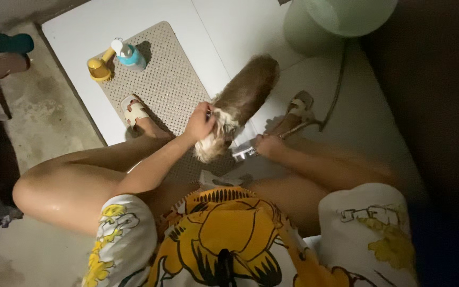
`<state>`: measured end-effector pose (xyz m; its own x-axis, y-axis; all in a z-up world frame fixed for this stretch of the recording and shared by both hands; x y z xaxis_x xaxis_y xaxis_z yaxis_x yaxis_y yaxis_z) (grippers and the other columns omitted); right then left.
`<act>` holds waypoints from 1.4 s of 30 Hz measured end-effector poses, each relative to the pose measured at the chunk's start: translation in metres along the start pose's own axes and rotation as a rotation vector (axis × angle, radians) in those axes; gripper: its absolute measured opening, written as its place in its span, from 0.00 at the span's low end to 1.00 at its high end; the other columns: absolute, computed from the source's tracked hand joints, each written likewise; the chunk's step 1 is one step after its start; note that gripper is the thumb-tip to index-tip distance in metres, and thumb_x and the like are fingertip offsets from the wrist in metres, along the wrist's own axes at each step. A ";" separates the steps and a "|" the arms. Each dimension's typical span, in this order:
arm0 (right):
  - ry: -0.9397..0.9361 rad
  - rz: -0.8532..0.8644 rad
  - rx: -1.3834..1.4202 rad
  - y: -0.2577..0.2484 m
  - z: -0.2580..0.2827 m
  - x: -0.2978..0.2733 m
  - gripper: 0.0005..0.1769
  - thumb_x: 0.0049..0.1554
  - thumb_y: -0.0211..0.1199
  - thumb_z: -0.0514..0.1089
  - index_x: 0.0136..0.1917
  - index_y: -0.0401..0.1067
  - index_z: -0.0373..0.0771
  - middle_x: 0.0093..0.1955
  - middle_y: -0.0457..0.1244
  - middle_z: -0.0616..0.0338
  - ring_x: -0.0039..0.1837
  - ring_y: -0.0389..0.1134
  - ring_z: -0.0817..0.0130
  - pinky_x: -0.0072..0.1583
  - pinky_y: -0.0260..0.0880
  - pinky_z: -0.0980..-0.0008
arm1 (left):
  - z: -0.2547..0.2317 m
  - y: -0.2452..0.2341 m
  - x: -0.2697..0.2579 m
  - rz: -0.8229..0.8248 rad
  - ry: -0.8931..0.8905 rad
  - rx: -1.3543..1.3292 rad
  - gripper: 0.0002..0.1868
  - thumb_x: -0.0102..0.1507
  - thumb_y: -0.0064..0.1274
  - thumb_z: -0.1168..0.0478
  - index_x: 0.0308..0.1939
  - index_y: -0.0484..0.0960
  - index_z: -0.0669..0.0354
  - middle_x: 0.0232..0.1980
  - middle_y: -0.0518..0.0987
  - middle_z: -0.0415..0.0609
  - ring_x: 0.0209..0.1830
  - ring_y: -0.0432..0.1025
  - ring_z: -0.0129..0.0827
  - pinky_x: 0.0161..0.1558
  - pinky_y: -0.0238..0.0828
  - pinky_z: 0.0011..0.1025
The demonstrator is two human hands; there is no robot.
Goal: The person sits on a tiled floor and washes a small dog. They use a handheld shower head to wet the dog's fur, then apply shampoo from a bottle and lather it into the dog's coat by hand. The person scrubs the dog's back, sides, and legs thoroughly.
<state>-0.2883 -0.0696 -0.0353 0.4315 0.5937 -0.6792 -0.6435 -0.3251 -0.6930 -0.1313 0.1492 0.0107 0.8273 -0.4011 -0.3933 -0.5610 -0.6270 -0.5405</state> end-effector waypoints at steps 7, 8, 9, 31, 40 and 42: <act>-0.117 0.087 -0.353 0.001 0.007 0.004 0.21 0.65 0.54 0.40 0.66 0.64 0.22 0.68 0.58 0.34 0.46 0.72 0.64 0.38 0.78 0.68 | 0.035 0.043 0.010 0.541 -0.439 -0.743 0.41 0.72 0.15 0.36 0.60 0.74 0.67 0.51 0.81 0.70 0.45 0.79 0.54 0.54 0.81 0.41; -0.113 0.105 -0.436 -0.011 0.005 0.003 0.28 0.60 0.58 0.42 0.68 0.60 0.23 0.73 0.53 0.30 0.45 0.71 0.65 0.35 0.80 0.73 | 0.034 0.039 0.010 0.545 -0.438 -0.755 0.44 0.73 0.12 0.36 0.60 0.74 0.70 0.50 0.80 0.71 0.45 0.79 0.53 0.55 0.81 0.41; -0.064 0.104 -0.344 -0.027 0.006 -0.004 0.27 0.61 0.58 0.42 0.69 0.61 0.25 0.74 0.53 0.32 0.47 0.71 0.63 0.39 0.78 0.69 | 0.031 0.036 0.009 0.550 -0.438 -0.768 0.47 0.74 0.10 0.35 0.60 0.75 0.74 0.50 0.79 0.73 0.45 0.79 0.52 0.55 0.82 0.41; -0.268 -0.297 -0.111 -0.047 0.034 -0.028 0.06 0.65 0.58 0.40 0.51 0.76 0.41 0.57 0.61 0.55 0.53 0.66 0.61 0.45 0.76 0.66 | 0.004 0.056 -0.019 0.051 -0.616 -1.233 0.32 0.68 0.33 0.39 0.66 0.69 0.56 0.57 0.78 0.53 0.50 0.75 0.37 0.55 0.75 0.35; -0.068 -0.032 0.111 -0.085 0.011 -0.027 0.30 0.64 0.54 0.60 0.69 0.64 0.35 0.71 0.56 0.47 0.54 0.69 0.53 0.46 0.77 0.54 | -0.020 0.026 0.017 -0.024 -0.509 -0.545 0.30 0.66 0.44 0.42 0.67 0.70 0.52 0.59 0.77 0.47 0.50 0.74 0.33 0.55 0.74 0.34; -0.098 -0.095 -0.061 -0.100 0.012 -0.033 0.30 0.62 0.54 0.62 0.67 0.64 0.38 0.72 0.55 0.49 0.56 0.69 0.55 0.48 0.77 0.51 | -0.026 0.021 0.026 -0.012 -0.498 -0.361 0.30 0.66 0.47 0.43 0.68 0.70 0.51 0.59 0.77 0.46 0.50 0.74 0.32 0.55 0.74 0.33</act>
<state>-0.2452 -0.0479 0.0590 0.4228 0.6921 -0.5851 -0.5616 -0.3066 -0.7685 -0.1205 0.1083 0.0089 0.6716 -0.0871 -0.7358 -0.4342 -0.8509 -0.2955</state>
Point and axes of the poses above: each hand's wrist, its own x-axis towards the middle knuckle, its own y-axis out of the palm, z = x × y, the point moved 8 cm from there along x, towards the middle knuckle
